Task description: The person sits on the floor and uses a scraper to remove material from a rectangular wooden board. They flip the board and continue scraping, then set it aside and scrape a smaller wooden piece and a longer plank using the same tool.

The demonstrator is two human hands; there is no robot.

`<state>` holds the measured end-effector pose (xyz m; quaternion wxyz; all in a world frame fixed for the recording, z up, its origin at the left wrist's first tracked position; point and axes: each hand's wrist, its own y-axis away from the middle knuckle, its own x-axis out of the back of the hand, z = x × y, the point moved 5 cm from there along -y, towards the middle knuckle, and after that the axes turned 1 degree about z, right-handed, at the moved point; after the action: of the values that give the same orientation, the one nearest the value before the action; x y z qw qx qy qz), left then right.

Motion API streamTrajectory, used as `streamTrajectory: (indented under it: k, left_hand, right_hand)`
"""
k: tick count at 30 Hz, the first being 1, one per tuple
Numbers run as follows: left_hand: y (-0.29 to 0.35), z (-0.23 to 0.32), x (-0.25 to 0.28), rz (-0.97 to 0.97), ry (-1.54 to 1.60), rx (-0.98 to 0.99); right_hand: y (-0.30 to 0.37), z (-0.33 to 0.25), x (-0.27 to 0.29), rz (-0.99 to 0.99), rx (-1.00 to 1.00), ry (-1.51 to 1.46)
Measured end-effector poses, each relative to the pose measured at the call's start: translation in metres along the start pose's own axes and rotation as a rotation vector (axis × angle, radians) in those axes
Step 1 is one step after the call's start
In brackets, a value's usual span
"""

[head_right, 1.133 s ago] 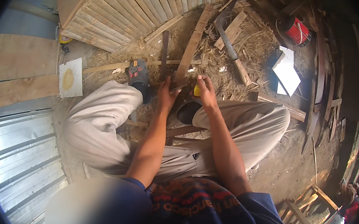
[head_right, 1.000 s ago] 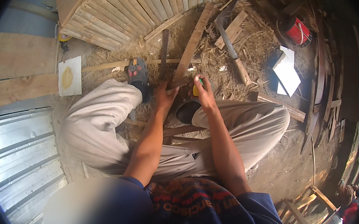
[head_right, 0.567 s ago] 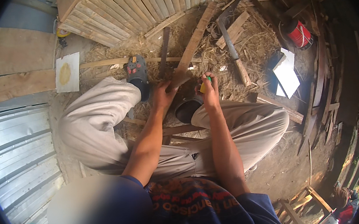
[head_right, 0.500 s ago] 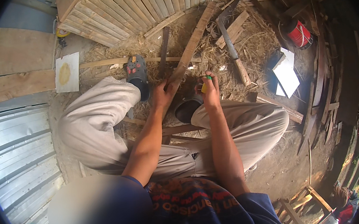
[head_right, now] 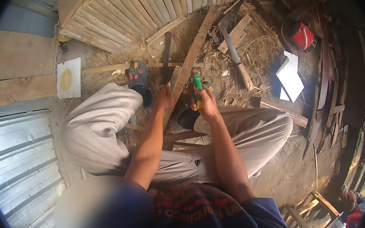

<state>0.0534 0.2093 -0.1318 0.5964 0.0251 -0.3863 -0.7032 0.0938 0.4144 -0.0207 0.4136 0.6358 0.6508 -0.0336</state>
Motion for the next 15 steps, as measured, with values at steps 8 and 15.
streamTrajectory:
  k: [8, 15]
  left_hand:
    - [-0.012, -0.012, -0.014, 0.145, -0.336, 0.000]
    - [-0.011, -0.009, -0.019, 0.126, -0.315, 0.033]
  right_hand:
    - [-0.030, 0.030, -0.009, 0.204, -0.208, 0.164]
    - [-0.073, 0.001, -0.027, 0.287, 0.640, 1.133]
